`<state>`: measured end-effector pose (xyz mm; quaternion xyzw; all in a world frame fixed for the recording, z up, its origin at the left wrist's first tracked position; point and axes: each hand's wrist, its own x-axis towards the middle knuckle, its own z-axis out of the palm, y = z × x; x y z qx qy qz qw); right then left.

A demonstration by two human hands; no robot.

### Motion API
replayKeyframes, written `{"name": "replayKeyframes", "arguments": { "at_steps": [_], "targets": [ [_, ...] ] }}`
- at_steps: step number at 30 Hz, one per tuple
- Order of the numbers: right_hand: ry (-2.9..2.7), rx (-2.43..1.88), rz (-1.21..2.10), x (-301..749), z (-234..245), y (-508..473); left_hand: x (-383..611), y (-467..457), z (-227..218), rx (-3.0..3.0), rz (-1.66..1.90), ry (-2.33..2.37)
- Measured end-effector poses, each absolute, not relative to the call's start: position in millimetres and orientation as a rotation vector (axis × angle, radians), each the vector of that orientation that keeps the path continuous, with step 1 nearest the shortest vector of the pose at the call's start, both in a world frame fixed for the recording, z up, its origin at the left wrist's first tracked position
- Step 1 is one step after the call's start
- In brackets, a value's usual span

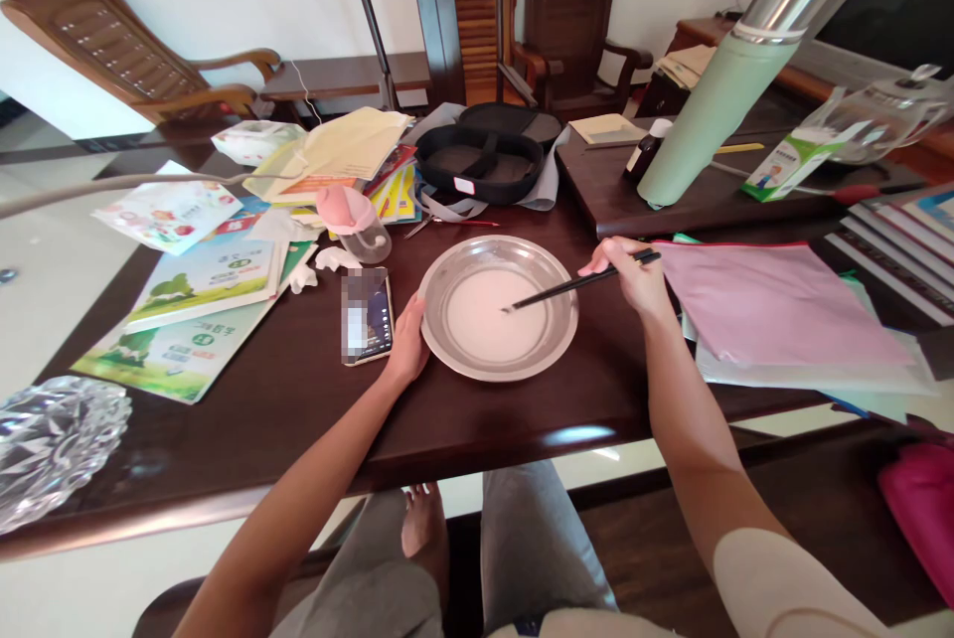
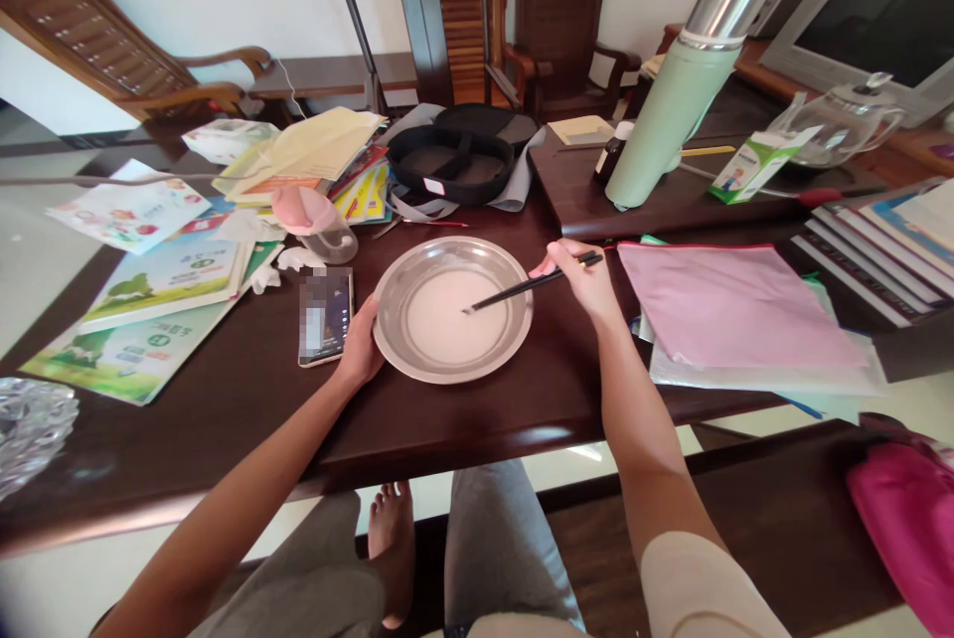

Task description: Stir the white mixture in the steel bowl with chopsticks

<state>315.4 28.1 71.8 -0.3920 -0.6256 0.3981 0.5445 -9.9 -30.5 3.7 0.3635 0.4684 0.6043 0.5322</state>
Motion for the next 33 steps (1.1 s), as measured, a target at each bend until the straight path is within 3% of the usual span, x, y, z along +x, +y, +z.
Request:
{"name": "replayKeyframes", "arguments": {
  "at_steps": [6, 12, 18, 24, 33],
  "targets": [
    [-1.665, -0.862, 1.113, 308.0, 73.2, 25.7, -10.5, -30.4, 2.7, 0.878, 1.444, 1.126],
    [-1.487, -0.897, 0.965, 315.6, 70.8, 29.1, -10.7, -30.1, 1.2, 0.860, 1.441, 1.104],
    [-1.647, -0.841, 1.135, 310.4, 71.6, 27.3, -10.5, -30.0, 1.4, 0.869, 1.448, 1.109],
    [-1.509, -0.909, 0.965, 314.6, 71.9, 28.1, -10.5, -29.4, 0.5, 0.853, 1.452, 1.122],
    [-1.695, -0.832, 1.090, 308.4, 72.8, 27.1, -10.7, -30.1, 1.9, 0.866, 1.439, 1.111]
  ]
}}
